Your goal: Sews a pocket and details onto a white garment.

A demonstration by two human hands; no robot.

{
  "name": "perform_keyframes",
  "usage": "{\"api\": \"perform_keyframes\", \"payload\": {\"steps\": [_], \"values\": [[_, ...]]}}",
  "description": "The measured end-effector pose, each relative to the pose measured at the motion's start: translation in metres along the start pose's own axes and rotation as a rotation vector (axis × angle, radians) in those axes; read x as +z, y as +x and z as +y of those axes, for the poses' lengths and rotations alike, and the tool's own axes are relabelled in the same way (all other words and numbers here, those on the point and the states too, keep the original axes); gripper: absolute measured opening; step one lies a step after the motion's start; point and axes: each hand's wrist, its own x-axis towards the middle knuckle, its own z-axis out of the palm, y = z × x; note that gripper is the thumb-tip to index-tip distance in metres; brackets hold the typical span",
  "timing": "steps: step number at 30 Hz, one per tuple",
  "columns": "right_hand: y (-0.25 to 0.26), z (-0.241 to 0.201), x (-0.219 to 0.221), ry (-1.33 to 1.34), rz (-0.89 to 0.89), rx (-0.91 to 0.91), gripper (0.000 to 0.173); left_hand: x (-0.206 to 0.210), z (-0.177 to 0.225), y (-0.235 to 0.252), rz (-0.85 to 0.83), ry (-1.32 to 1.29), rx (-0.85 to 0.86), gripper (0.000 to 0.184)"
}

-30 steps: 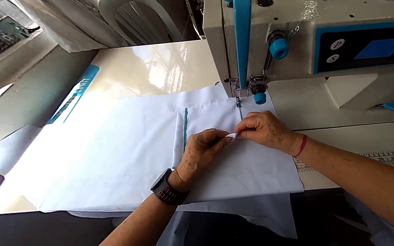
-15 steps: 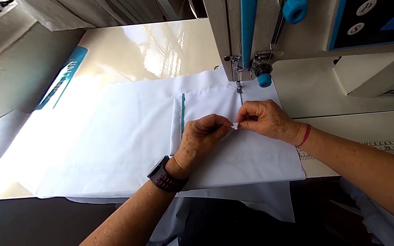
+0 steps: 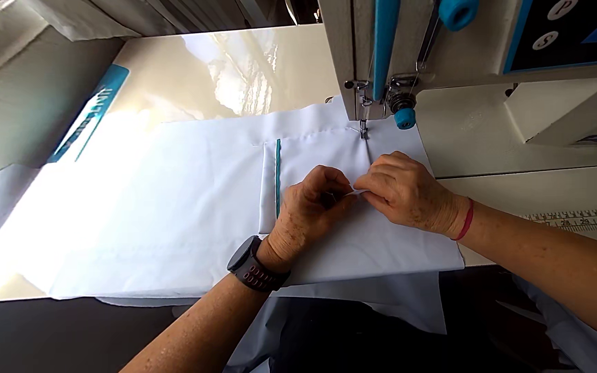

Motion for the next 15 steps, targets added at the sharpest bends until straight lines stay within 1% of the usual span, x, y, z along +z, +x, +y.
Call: {"api": "perform_keyframes", "payload": {"steps": [2, 3, 5, 7, 8, 10, 12, 13, 15], "values": [[-0.005, -0.005, -0.001, -0.106, -0.023, -0.100, 0.022, -0.001, -0.002, -0.002, -0.079, 0.104, 0.112, 0.024], [-0.010, -0.008, -0.003, -0.125, -0.051, -0.115, 0.023, -0.003, -0.001, -0.003, -0.129, 0.167, 0.160, 0.021], [-0.021, -0.013, -0.009, -0.126, -0.120, -0.103, 0.022, -0.010, 0.002, -0.002, -0.219, 0.255, 0.214, 0.019], [-0.030, -0.016, -0.015, -0.143, -0.188, -0.081, 0.026, -0.020, 0.003, 0.005, -0.292, 0.309, 0.247, 0.021], [-0.032, -0.018, -0.016, -0.153, -0.208, -0.068, 0.029, -0.025, 0.003, 0.010, -0.340, 0.338, 0.297, 0.023], [-0.034, -0.022, -0.017, -0.167, -0.232, -0.050, 0.033, -0.030, -0.003, 0.020, -0.431, 0.420, 0.463, 0.026], [-0.036, -0.024, -0.016, -0.183, -0.234, -0.036, 0.035, -0.033, -0.014, 0.023, -0.461, 0.451, 0.636, 0.027], [-0.038, -0.025, -0.015, -0.178, -0.232, -0.029, 0.036, -0.034, -0.020, 0.020, -0.451, 0.441, 0.688, 0.027], [-0.043, -0.025, -0.017, -0.141, -0.252, -0.016, 0.040, -0.033, -0.030, 0.013, -0.444, 0.401, 0.693, 0.031]]}}
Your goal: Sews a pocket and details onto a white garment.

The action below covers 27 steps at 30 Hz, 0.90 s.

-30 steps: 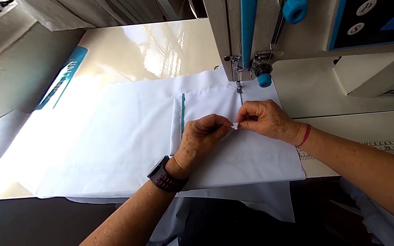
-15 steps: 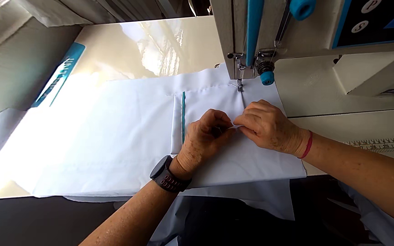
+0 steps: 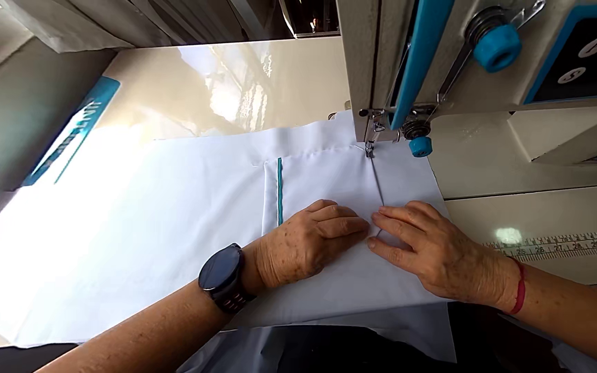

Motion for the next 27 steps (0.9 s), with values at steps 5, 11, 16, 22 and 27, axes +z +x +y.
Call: {"api": "perform_keyframes", "payload": {"steps": [5, 11, 16, 22, 27], "values": [[-0.009, 0.010, -0.011, 0.112, 0.116, 0.057, 0.027, 0.004, -0.001, -0.003, -0.028, -0.062, -0.046, 0.038], [-0.004, 0.002, -0.006, -0.006, 0.022, 0.082, 0.032, 0.006, -0.003, -0.001, -0.043, -0.086, -0.071, 0.042], [-0.004, -0.011, -0.016, 0.040, 0.087, 0.046, 0.022, 0.007, -0.003, -0.003, -0.005, -0.122, -0.085, 0.037], [0.009, 0.006, -0.006, -0.007, 0.111, 0.095, 0.028, 0.004, -0.001, -0.005, 0.048, -0.108, -0.013, 0.027], [0.012, 0.008, -0.004, 0.043, 0.140, 0.094, 0.026, 0.005, 0.000, -0.006, 0.059, -0.064, -0.039, 0.030]]}}
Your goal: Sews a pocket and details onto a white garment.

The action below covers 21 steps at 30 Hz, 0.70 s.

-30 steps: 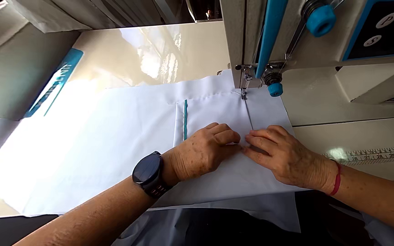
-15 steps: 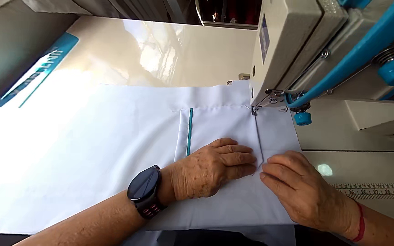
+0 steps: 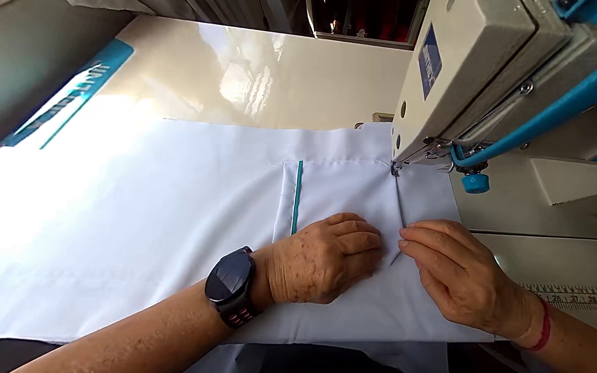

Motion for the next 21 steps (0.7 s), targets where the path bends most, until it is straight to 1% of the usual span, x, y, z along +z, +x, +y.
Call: {"api": "perform_keyframes", "payload": {"steps": [2, 3, 5, 7, 10, 12, 15, 18, 21], "values": [[-0.001, 0.001, 0.000, 0.021, -0.028, -0.016, 0.027, 0.001, 0.001, 0.000, -0.014, 0.028, -0.024, 0.042], [-0.002, 0.003, 0.000, 0.028, -0.056, -0.034, 0.029, 0.002, 0.002, 0.000, -0.019, 0.045, -0.032, 0.043], [-0.003, 0.005, 0.002, 0.040, -0.099, -0.074, 0.031, 0.002, 0.004, 0.000, -0.024, 0.065, -0.045, 0.042], [0.000, 0.006, 0.002, 0.062, -0.106, -0.088, 0.032, -0.001, 0.007, 0.005, -0.055, 0.077, -0.041, 0.037], [0.001, 0.008, 0.005, 0.106, -0.050, -0.072, 0.032, -0.003, 0.020, 0.023, -0.122, 0.139, -0.088, 0.027], [0.000, 0.008, 0.007, 0.139, -0.006, -0.017, 0.030, 0.003, 0.028, 0.031, -0.117, 0.194, -0.156, 0.022], [0.000, 0.008, 0.009, 0.198, 0.052, 0.062, 0.029, 0.010, 0.034, 0.032, -0.051, 0.248, -0.203, 0.022], [-0.001, 0.007, 0.010, 0.201, 0.079, 0.050, 0.030, 0.014, 0.036, 0.029, 0.001, 0.266, -0.235, 0.023], [0.000, 0.006, 0.011, 0.213, 0.067, 0.038, 0.034, 0.010, 0.038, 0.030, -0.041, 0.275, -0.261, 0.023]]}}
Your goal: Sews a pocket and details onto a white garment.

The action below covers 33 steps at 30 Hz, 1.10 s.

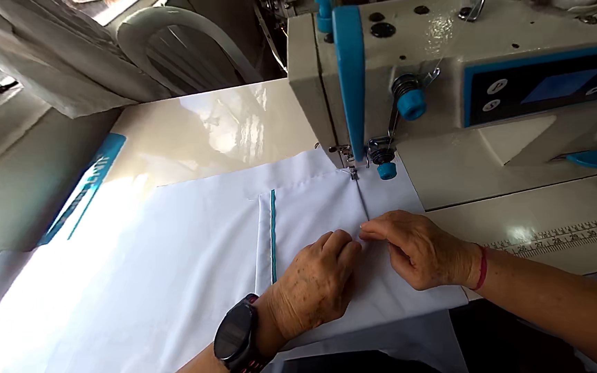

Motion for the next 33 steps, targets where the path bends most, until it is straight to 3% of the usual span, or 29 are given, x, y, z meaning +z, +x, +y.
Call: {"api": "perform_keyframes", "payload": {"steps": [3, 13, 24, 28, 33], "values": [[0.001, -0.001, 0.000, -0.005, -0.012, 0.006, 0.036, -0.006, 0.003, 0.004, -0.059, 0.026, -0.016, 0.024], [0.001, -0.002, 0.000, -0.003, -0.001, 0.023, 0.037, 0.011, -0.005, -0.008, 0.166, 0.041, 0.027, 0.017], [-0.001, 0.000, -0.001, -0.013, 0.017, -0.072, 0.034, 0.011, -0.006, -0.010, 0.176, -0.014, 0.058, 0.018], [-0.004, 0.000, 0.001, -0.095, -0.045, -0.178, 0.034, 0.010, -0.004, -0.011, 0.124, -0.058, 0.043, 0.024], [-0.011, -0.008, 0.000, -0.172, -0.125, -0.160, 0.035, -0.007, -0.017, -0.009, -0.062, -0.145, 0.122, 0.039]]}}
